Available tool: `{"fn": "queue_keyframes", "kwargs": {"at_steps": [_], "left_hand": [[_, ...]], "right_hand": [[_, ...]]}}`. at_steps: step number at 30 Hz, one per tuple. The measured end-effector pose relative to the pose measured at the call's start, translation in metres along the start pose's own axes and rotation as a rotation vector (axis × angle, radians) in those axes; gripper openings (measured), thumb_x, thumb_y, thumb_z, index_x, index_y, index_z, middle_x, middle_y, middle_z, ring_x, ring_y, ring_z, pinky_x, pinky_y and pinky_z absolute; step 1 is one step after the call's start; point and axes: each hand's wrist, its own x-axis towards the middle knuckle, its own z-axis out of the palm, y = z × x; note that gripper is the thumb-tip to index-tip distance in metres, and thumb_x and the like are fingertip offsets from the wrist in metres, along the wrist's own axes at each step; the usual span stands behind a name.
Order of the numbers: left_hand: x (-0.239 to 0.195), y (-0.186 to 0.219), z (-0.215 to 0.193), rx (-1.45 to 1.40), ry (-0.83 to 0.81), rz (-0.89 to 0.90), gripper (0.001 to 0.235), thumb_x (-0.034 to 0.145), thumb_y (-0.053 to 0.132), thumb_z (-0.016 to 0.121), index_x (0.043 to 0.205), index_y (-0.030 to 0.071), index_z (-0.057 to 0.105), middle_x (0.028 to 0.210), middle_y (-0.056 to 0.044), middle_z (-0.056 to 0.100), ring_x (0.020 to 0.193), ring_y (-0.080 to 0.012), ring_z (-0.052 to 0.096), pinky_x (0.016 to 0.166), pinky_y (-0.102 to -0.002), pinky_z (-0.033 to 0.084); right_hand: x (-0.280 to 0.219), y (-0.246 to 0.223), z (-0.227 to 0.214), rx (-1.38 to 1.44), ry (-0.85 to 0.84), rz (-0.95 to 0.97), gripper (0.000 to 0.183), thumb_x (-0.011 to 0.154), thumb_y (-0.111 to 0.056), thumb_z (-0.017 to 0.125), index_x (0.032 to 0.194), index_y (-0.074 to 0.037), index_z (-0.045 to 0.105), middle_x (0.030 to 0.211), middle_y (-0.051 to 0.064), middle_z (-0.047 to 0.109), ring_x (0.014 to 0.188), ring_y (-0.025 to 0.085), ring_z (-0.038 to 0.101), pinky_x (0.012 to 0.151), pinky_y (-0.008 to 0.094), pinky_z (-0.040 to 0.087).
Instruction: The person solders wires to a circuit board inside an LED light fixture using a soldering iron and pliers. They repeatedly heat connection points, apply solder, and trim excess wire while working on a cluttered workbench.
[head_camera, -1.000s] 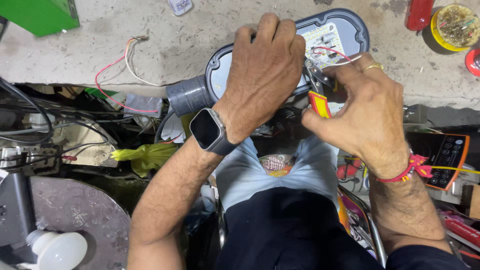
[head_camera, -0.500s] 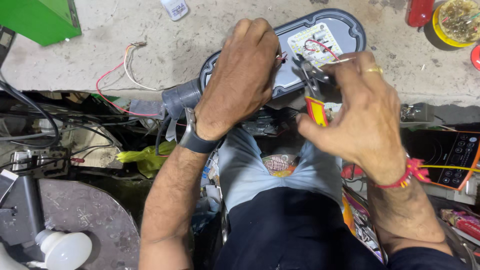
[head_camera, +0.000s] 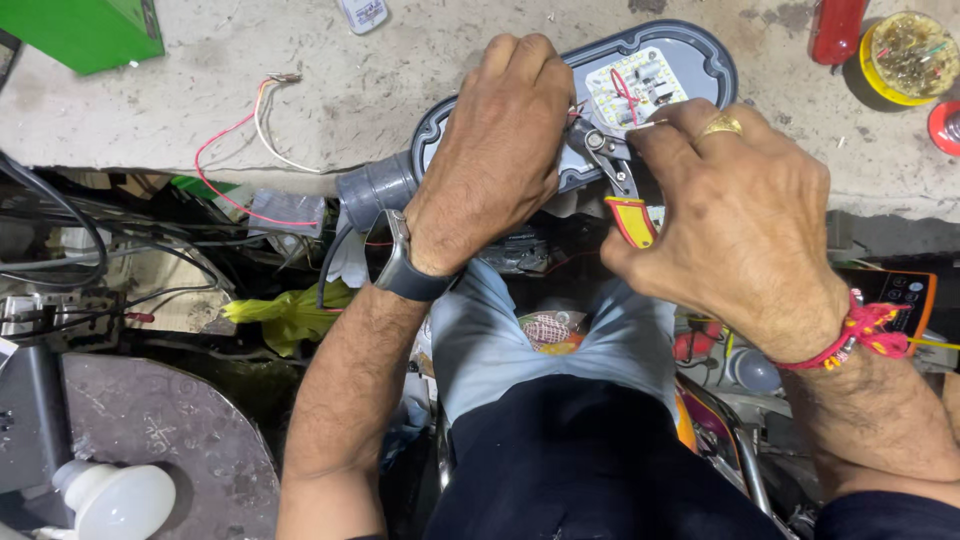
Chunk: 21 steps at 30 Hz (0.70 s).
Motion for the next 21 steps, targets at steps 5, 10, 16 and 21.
{"fn": "queue_keyframes", "kwargs": {"at_steps": [5,10,16,21], "left_hand": [[-0.001,0.000,0.002,-0.008,-0.004,-0.015,0.025,0.079,-0.002,0.067,0.104,-0.003,0.061,0.109,-0.016,0.056,0.107,-0.0353,0.053,0.093,-0.047,0.046],[0.000,0.001,0.001,0.019,0.001,-0.005,0.027,0.076,-0.001,0.068,0.102,-0.003,0.061,0.109,-0.016,0.056,0.107,-0.0350,0.053,0.092,-0.046,0.047],[0.000,0.001,0.002,0.020,0.006,-0.004,0.030,0.077,0.000,0.071,0.105,-0.003,0.062,0.109,-0.015,0.056,0.108,-0.0339,0.053,0.091,-0.046,0.047],[0.001,0.000,0.002,0.039,-0.016,-0.001,0.036,0.072,0.000,0.074,0.106,-0.003,0.062,0.111,-0.015,0.056,0.108,-0.0334,0.053,0.091,-0.046,0.047]], "right_hand": [[0.000,-0.002,-0.001,-0.026,0.019,-0.007,0.062,0.057,-0.035,0.085,0.109,-0.001,0.076,0.106,0.014,0.070,0.094,0.033,0.067,0.073,0.045,0.056],[0.004,0.000,0.004,-0.071,-0.006,-0.007,0.055,0.059,-0.035,0.085,0.103,-0.003,0.076,0.106,0.012,0.070,0.094,0.032,0.067,0.071,0.045,0.056],[0.004,0.001,0.008,-0.044,-0.010,-0.011,0.052,0.060,-0.031,0.085,0.103,-0.003,0.076,0.109,0.012,0.071,0.095,0.033,0.067,0.069,0.046,0.056],[0.002,0.002,0.010,-0.027,0.008,-0.001,0.054,0.059,-0.030,0.085,0.104,-0.002,0.075,0.108,0.012,0.071,0.095,0.032,0.067,0.070,0.045,0.056]]}}
